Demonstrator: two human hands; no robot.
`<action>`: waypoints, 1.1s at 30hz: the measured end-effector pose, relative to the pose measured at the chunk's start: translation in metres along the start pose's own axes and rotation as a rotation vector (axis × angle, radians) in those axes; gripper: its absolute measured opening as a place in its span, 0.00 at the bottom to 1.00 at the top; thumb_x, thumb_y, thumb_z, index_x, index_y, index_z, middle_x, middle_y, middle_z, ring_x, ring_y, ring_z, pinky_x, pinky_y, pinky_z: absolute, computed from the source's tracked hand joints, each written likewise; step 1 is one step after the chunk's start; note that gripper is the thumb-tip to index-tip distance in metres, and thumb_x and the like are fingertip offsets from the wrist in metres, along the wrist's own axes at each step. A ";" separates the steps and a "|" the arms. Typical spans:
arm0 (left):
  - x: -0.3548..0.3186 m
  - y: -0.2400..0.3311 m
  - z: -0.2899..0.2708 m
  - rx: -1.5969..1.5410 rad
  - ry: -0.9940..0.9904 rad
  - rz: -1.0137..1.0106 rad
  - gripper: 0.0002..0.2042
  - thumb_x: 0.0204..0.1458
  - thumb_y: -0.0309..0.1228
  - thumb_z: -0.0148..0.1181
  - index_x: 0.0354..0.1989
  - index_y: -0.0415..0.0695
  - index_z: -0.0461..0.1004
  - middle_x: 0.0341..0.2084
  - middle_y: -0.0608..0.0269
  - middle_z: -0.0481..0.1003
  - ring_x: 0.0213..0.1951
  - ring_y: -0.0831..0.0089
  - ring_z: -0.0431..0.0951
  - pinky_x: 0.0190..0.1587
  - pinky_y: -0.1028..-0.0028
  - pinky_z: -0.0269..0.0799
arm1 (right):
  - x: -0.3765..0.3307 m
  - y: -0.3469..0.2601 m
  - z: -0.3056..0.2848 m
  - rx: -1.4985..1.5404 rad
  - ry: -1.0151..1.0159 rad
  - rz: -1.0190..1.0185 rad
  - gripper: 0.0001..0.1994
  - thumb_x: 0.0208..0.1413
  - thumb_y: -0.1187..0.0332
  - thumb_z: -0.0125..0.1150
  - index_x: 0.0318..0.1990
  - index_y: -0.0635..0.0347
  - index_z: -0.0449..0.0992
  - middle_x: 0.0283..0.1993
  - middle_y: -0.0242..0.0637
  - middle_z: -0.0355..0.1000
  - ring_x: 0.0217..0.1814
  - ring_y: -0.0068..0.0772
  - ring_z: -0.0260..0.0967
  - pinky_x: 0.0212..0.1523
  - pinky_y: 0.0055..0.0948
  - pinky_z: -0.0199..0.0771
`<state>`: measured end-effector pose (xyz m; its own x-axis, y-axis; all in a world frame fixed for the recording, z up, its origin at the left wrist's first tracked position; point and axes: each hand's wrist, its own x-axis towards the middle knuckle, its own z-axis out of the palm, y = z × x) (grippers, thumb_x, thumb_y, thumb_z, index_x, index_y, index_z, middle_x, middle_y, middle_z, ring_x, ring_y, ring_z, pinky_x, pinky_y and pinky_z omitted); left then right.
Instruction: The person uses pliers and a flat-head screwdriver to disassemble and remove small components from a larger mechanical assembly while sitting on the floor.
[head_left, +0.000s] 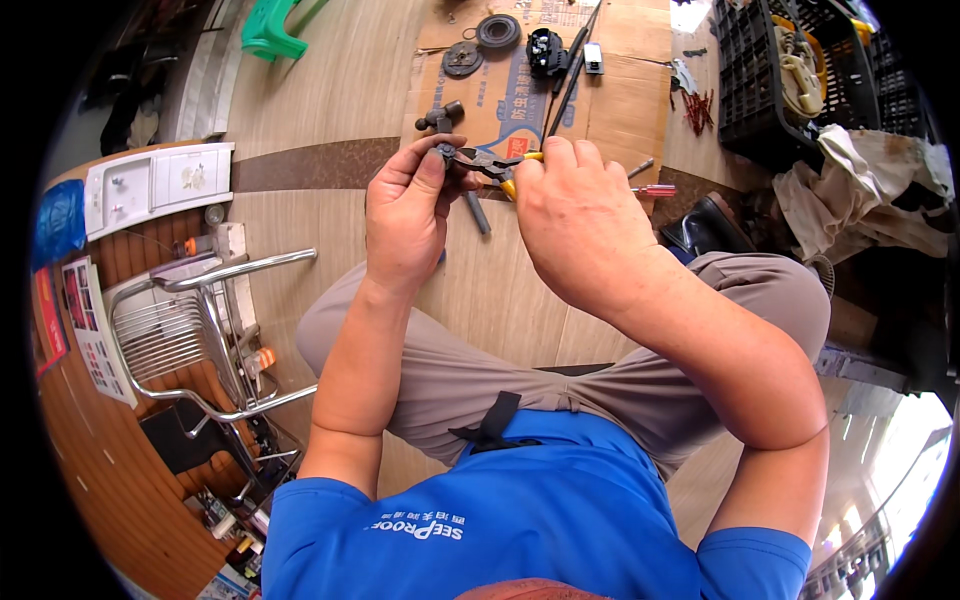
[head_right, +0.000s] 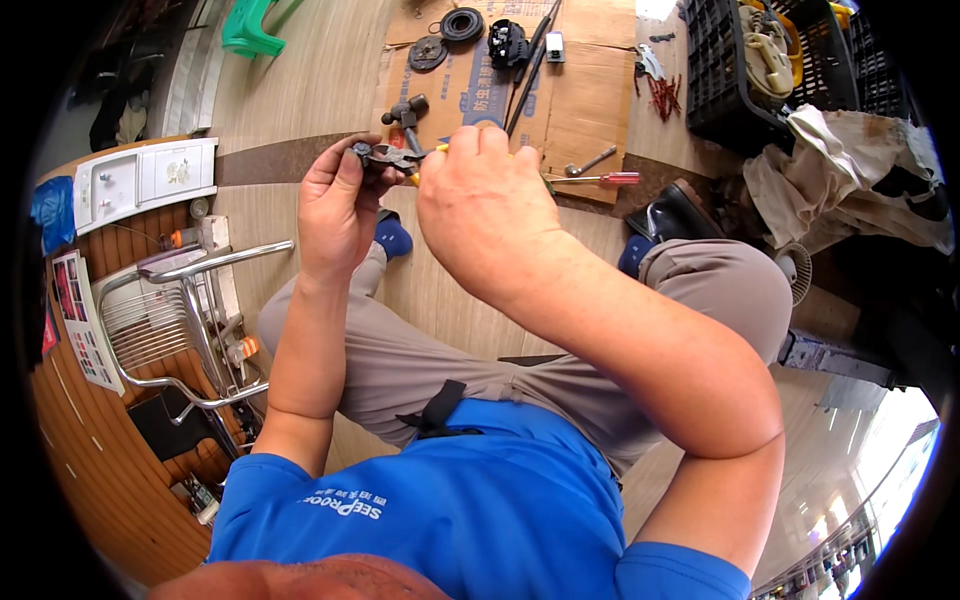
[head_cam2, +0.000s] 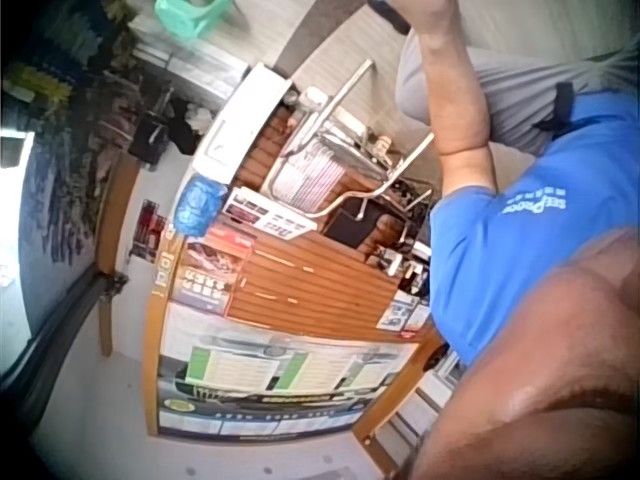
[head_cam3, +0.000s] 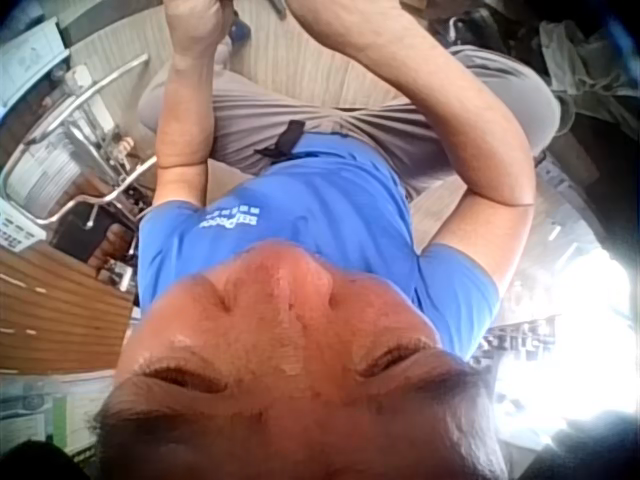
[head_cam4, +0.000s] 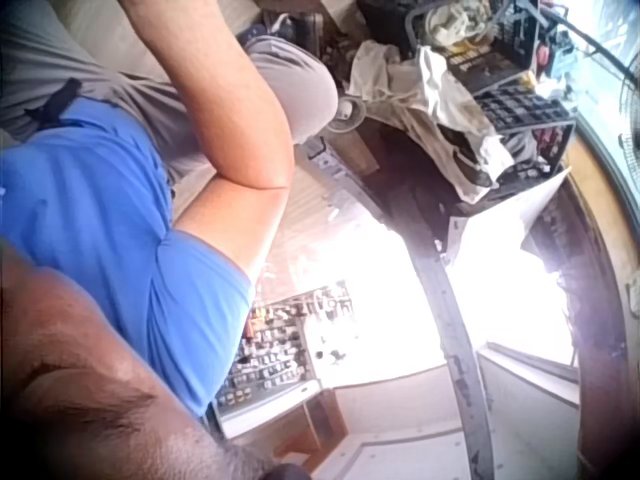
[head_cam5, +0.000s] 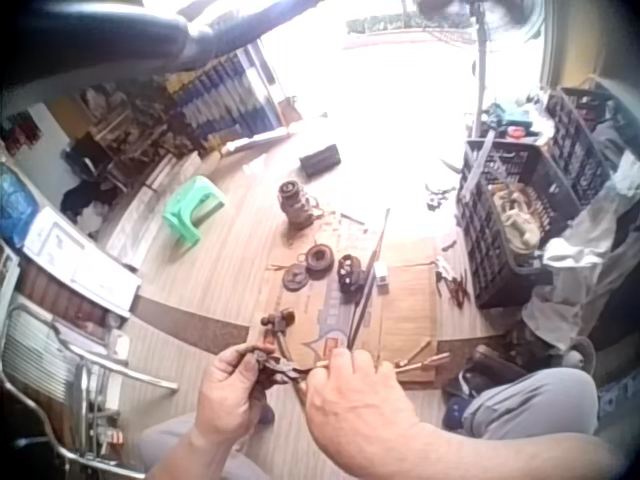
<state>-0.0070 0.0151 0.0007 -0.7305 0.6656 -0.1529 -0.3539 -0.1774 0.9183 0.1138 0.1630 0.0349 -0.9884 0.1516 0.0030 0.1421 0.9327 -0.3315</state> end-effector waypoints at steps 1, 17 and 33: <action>0.000 0.000 0.000 0.000 0.001 0.000 0.12 0.62 0.29 0.49 0.47 0.32 0.71 0.34 0.58 0.77 0.35 0.73 0.79 0.42 0.74 0.75 | 0.000 0.000 0.000 0.001 0.001 -0.003 0.08 0.51 0.69 0.52 0.35 0.64 0.73 0.39 0.45 0.68 0.45 0.41 0.66 0.39 0.40 0.71; -0.003 0.001 0.000 0.177 0.018 0.031 0.12 0.61 0.28 0.51 0.48 0.33 0.72 0.34 0.62 0.76 0.35 0.78 0.77 0.43 0.77 0.74 | -0.002 0.000 0.003 0.043 -0.023 -0.012 0.08 0.47 0.75 0.52 0.36 0.66 0.69 0.40 0.47 0.65 0.46 0.45 0.65 0.45 0.38 0.69; -0.004 -0.007 -0.007 0.176 -0.005 -0.015 0.13 0.62 0.32 0.49 0.47 0.32 0.70 0.32 0.58 0.76 0.34 0.73 0.78 0.43 0.73 0.75 | 0.001 0.004 0.017 0.097 -0.063 -0.038 0.07 0.52 0.71 0.51 0.35 0.66 0.72 0.38 0.48 0.70 0.44 0.45 0.70 0.41 0.40 0.75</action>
<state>-0.0059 0.0088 -0.0073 -0.7225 0.6712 -0.1658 -0.2567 -0.0377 0.9658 0.1129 0.1612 0.0179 -0.9949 0.0925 -0.0412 0.1012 0.9011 -0.4217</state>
